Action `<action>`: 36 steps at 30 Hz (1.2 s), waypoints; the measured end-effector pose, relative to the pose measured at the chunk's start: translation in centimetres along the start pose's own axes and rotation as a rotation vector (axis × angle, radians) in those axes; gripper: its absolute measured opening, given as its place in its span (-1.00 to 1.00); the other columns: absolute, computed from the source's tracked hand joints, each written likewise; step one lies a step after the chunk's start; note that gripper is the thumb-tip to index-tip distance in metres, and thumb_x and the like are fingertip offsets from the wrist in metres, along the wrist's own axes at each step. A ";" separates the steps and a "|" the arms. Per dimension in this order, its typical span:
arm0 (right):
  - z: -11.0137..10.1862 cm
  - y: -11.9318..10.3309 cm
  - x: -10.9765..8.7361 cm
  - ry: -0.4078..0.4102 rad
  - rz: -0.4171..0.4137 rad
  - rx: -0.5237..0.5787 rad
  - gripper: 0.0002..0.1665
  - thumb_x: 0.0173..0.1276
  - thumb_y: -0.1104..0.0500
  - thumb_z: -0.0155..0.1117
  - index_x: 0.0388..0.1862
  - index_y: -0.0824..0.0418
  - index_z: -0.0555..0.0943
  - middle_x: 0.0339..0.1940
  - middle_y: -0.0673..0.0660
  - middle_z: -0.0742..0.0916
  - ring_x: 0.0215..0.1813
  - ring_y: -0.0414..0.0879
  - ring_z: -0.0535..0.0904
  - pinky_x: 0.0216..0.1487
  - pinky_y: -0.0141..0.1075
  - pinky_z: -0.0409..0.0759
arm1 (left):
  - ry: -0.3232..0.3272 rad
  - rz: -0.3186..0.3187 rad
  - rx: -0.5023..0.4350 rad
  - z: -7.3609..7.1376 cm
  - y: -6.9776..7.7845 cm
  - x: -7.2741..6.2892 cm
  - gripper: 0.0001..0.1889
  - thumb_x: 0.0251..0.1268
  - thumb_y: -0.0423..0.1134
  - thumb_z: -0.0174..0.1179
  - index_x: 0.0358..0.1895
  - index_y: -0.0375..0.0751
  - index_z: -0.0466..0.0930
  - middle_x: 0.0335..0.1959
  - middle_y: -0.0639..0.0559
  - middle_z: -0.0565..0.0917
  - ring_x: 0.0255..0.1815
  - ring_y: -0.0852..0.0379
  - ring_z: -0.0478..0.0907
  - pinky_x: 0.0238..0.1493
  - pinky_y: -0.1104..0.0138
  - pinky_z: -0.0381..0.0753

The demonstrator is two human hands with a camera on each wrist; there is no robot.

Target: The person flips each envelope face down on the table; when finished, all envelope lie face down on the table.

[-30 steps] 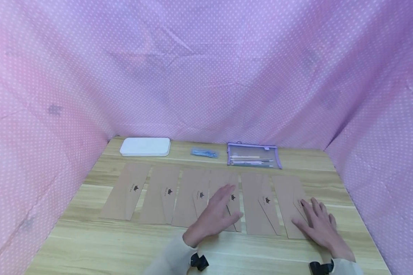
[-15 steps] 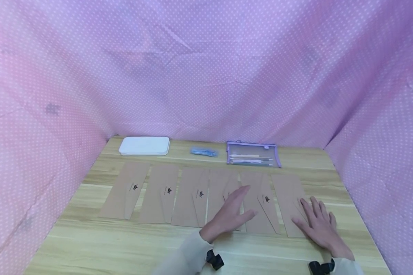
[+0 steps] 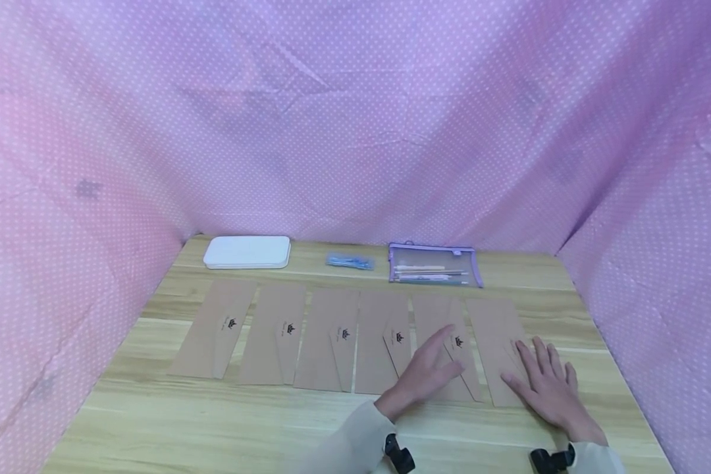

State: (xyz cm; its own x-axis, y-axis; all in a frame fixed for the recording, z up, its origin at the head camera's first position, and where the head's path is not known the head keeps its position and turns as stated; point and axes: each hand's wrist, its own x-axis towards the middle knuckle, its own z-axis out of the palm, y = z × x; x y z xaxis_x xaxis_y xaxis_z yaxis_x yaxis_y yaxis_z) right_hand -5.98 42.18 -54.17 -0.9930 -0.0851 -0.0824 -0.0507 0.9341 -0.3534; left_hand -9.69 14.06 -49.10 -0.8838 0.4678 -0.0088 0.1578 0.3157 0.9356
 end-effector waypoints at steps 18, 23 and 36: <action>0.5 0.5 0.0 0.007 -0.001 -0.020 -0.05 0.55 -0.21 -0.05 0.67 0.12 -0.19 0.65 0.45 -0.20 0.62 0.46 -0.48 0.28 0.62 -0.32 | -0.041 -0.085 -0.540 4.0 1.5 2.3 -0.32 0.40 -0.02 -0.10 0.59 0.04 0.06 0.61 -0.06 0.17 0.60 -0.06 0.16 0.55 0.12 0.26; 0.5 0.5 0.2 0.009 0.004 -0.021 -0.05 0.54 -0.21 -0.05 0.67 0.12 -0.19 0.65 0.45 -0.19 0.61 0.47 -0.46 0.30 0.62 -0.34 | -0.032 -0.121 -0.845 4.8 1.2 2.8 -0.27 0.35 -0.11 -0.20 0.59 -0.21 0.00 0.62 -0.27 0.06 0.63 -0.28 0.00 0.59 -0.17 0.06; -0.1 -0.2 0.1 -0.015 0.024 -0.032 -0.04 0.54 -0.24 -0.08 0.66 0.17 -0.18 0.63 0.49 -0.17 0.60 0.51 -0.42 0.31 0.61 -0.32 | -0.063 -0.267 -1.127 5.6 0.9 2.9 -0.24 0.51 0.15 -0.21 0.63 -0.13 -0.11 0.66 -0.34 -0.17 0.65 -0.41 -0.32 0.57 -0.36 -0.32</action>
State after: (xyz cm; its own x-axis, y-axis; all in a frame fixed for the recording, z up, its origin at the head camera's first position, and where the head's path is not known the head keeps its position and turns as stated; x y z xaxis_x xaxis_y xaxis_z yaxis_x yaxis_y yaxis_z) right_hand -6.10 41.99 -54.04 -0.9922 -0.0675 -0.1051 -0.0304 0.9465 -0.3212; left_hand -9.60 20.35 -50.27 -0.8016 0.5471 -0.2409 -0.5397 -0.4889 0.6854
